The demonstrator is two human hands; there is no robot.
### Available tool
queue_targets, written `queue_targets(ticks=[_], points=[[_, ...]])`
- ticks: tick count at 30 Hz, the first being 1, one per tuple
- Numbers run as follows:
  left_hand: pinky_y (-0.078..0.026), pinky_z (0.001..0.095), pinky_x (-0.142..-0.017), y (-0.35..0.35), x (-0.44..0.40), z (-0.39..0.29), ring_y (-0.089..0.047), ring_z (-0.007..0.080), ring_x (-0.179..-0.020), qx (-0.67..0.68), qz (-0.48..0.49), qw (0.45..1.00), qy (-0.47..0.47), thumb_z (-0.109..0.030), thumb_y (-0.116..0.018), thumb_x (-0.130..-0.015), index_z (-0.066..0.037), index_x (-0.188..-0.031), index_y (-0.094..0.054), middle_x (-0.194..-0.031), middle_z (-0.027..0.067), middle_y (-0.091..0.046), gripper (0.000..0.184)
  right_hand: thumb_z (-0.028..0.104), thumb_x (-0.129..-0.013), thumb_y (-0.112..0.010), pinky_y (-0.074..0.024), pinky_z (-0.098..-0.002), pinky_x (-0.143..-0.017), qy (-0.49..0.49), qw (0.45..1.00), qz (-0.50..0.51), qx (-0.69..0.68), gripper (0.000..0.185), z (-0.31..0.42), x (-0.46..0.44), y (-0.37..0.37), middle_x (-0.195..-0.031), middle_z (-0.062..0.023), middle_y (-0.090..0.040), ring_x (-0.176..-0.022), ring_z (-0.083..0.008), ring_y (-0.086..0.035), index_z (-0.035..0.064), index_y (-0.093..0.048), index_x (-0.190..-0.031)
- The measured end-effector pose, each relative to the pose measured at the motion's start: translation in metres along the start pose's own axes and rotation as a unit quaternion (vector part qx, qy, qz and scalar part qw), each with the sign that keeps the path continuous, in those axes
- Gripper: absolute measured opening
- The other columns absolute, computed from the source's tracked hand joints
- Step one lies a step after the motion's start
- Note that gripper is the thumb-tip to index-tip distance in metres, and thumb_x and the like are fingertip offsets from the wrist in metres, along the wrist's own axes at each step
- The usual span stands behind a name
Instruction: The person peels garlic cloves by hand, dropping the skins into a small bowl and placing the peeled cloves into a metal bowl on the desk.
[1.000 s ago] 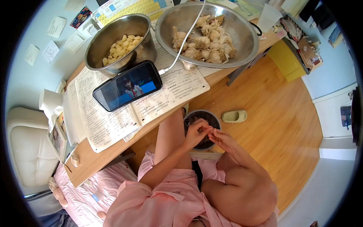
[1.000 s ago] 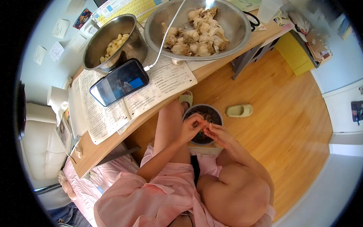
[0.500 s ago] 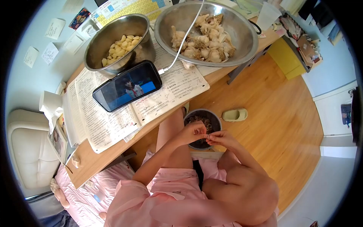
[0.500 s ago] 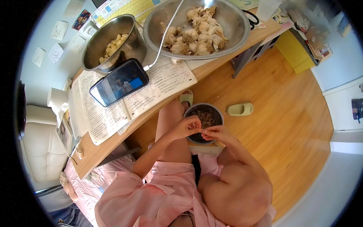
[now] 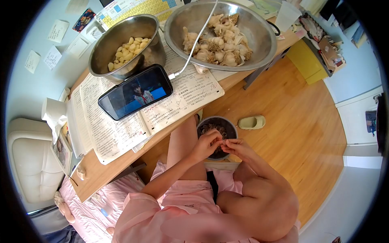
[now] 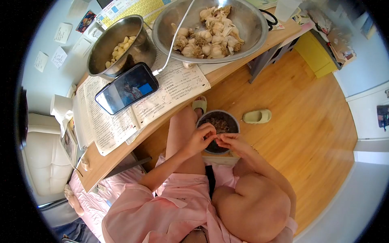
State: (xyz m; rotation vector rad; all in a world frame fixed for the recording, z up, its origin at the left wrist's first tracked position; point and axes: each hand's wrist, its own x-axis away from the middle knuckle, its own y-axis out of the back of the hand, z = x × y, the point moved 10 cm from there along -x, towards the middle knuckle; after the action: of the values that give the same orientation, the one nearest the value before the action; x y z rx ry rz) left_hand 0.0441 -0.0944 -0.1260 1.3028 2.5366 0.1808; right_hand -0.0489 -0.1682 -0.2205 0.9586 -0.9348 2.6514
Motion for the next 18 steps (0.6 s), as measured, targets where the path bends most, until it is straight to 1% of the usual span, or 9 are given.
queue_targets(ticks=[2,5,8,11,13,16,18], points=[[-0.042,0.0297,-0.059,0.001,-0.001,-0.004,-0.052,0.0235,-0.068,-0.017,-0.017,1.000,-0.005,0.004,-0.062,-0.076,-0.001,-0.081,-0.052,-0.080,0.0104,-0.050,0.012,0.023,-0.088,-0.058,-0.0507,-0.0268,-0.084,-0.005,1.000,-0.015,-0.022,0.032,-0.002,-0.001,0.002,-0.098,-0.0100,-0.062,-0.090,-0.0153,-0.060,-0.0033,-0.059,-0.108],[-0.044,0.0334,-0.063,0.003,-0.002,-0.015,-0.052,0.0286,-0.073,-0.081,-0.052,0.993,-0.072,0.003,-0.062,-0.075,0.000,-0.083,-0.053,-0.082,0.0119,-0.052,0.012,0.023,-0.089,-0.058,-0.0510,-0.0268,-0.083,-0.005,0.998,-0.029,-0.053,0.030,-0.004,-0.003,0.005,-0.097,-0.0087,-0.062,-0.089,-0.0147,-0.060,-0.0021,-0.060,-0.105],[-0.045,0.0350,-0.068,0.001,-0.003,-0.021,-0.053,0.0291,-0.077,-0.127,-0.068,0.984,-0.103,0.002,-0.063,-0.073,0.000,-0.086,-0.056,-0.086,0.0113,-0.054,0.015,0.025,-0.089,-0.057,-0.0509,-0.0260,-0.083,0.004,0.995,-0.029,-0.093,0.028,-0.005,-0.006,0.006,-0.097,-0.0071,-0.062,-0.090,-0.0131,-0.060,0.0005,-0.060,-0.103],[-0.047,0.0350,-0.070,-0.005,0.002,-0.030,-0.055,0.0278,-0.078,-0.187,-0.077,0.966,-0.161,0.000,-0.065,-0.072,-0.001,-0.089,-0.059,-0.090,0.0103,-0.057,0.018,0.026,-0.090,-0.056,-0.0491,-0.0256,-0.085,0.007,0.991,-0.028,-0.127,0.027,-0.001,-0.007,0.006,-0.099,-0.0047,-0.061,-0.093,-0.0114,-0.058,0.0036,-0.059,-0.105],[-0.047,0.0341,-0.069,-0.003,0.002,-0.036,-0.055,0.0272,-0.079,-0.207,-0.065,0.962,-0.166,0.000,-0.066,-0.071,-0.001,-0.090,-0.060,-0.090,0.0097,-0.057,0.019,0.027,-0.090,-0.055,-0.0475,-0.0259,-0.087,0.017,0.989,-0.038,-0.140,0.027,0.007,-0.003,0.001,-0.101,-0.0033,-0.060,-0.096,-0.0109,-0.057,0.0052,-0.057,-0.107],[-0.048,0.0332,-0.067,-0.004,0.008,-0.040,-0.055,0.0267,-0.078,-0.193,-0.050,0.965,-0.168,0.000,-0.067,-0.071,0.000,-0.089,-0.061,-0.089,0.0090,-0.058,0.019,0.026,-0.091,-0.055,-0.0455,-0.0270,-0.089,0.049,0.988,-0.007,-0.146,0.028,0.016,-0.001,-0.004,-0.104,-0.0021,-0.059,-0.099,-0.0110,-0.055,0.0064,-0.056,-0.110],[-0.048,0.0326,-0.066,-0.005,0.012,-0.038,-0.055,0.0264,-0.077,-0.188,-0.050,0.968,-0.161,-0.001,-0.067,-0.072,-0.001,-0.087,-0.060,-0.087,0.0091,-0.058,0.017,0.027,-0.090,-0.056,-0.0437,-0.0285,-0.092,0.086,0.984,-0.048,-0.149,0.031,0.018,-0.004,0.013,-0.108,-0.0029,-0.057,-0.101,-0.0129,-0.054,0.0053,-0.055,-0.112]])
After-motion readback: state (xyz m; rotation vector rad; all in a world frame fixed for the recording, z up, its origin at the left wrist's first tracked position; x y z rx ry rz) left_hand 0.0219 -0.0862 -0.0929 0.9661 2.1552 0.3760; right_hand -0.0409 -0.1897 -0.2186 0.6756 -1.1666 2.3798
